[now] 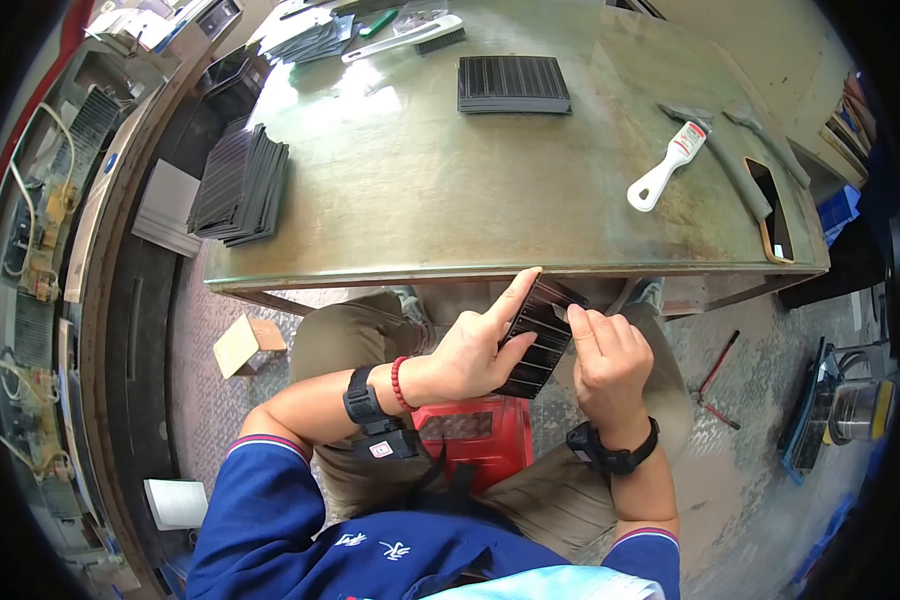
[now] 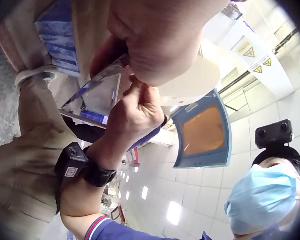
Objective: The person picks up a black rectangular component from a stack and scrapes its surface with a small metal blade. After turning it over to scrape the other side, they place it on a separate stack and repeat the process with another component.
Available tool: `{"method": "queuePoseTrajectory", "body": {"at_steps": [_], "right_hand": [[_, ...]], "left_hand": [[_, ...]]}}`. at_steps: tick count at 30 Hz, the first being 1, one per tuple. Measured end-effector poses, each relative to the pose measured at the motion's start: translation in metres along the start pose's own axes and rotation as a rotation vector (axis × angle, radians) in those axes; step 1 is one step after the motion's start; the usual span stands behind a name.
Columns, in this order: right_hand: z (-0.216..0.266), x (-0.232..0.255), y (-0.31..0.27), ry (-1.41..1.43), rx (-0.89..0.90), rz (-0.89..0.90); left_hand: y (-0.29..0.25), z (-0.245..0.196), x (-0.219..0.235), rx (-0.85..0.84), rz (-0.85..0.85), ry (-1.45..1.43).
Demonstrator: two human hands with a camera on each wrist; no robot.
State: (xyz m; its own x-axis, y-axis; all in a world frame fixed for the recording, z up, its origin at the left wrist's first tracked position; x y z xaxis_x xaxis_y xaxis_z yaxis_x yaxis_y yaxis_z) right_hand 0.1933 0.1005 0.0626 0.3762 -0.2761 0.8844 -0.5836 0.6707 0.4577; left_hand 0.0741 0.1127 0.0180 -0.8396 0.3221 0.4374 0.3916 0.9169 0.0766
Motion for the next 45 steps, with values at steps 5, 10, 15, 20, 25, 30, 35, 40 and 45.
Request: {"method": "queuePoseTrajectory", "body": {"at_steps": [5,10,15,20,25,30,35,40,45], "right_hand": [[-0.002,-0.003,-0.002,0.043,-0.004,0.017],[-0.018,-0.014,-0.006,0.004,-0.096,0.085],[-0.019,-0.014,-0.008,0.001,-0.120,0.069],[-0.024,-0.008,-0.006,0.026,-0.150,0.075],[-0.050,0.011,-0.010,0.523,-0.230,-0.080],[-0.066,0.005,-0.017,0.687,-0.401,-0.131],[-0.037,0.015,-0.010,0.437,-0.243,-0.154],[-0.004,0.021,0.000,0.307,-0.084,-0.149],[0.004,0.020,0.002,0.293,-0.061,-0.140]], "left_hand": [[-0.002,-0.003,0.001,0.001,0.018,0.035],[-0.004,-0.004,0.013,-0.018,-0.035,0.073],[-0.005,-0.006,0.014,-0.067,-0.029,0.070],[-0.005,-0.009,0.014,-0.090,-0.012,0.079],[-0.001,0.003,0.015,-0.063,-0.001,-0.076],[0.002,0.009,0.012,-0.017,0.007,-0.175],[0.001,-0.004,0.011,-0.093,-0.042,-0.003],[0.000,-0.029,0.009,-0.308,-0.128,0.188],[-0.002,-0.034,0.003,-0.401,-0.119,0.244]]}}
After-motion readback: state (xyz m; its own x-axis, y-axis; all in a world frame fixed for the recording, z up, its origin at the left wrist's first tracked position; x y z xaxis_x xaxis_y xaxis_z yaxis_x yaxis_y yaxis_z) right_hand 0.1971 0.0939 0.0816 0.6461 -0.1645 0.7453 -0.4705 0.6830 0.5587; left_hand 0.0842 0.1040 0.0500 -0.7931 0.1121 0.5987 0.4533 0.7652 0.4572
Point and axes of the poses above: each hand's wrist, its own y-axis towards the middle knuckle, its own x-axis out of the back of the hand, z = x × y, the point moved 10 cm from there along y, towards the middle knuckle, and after that the axes turned 9 degrees about z, right-handed, at the moved point
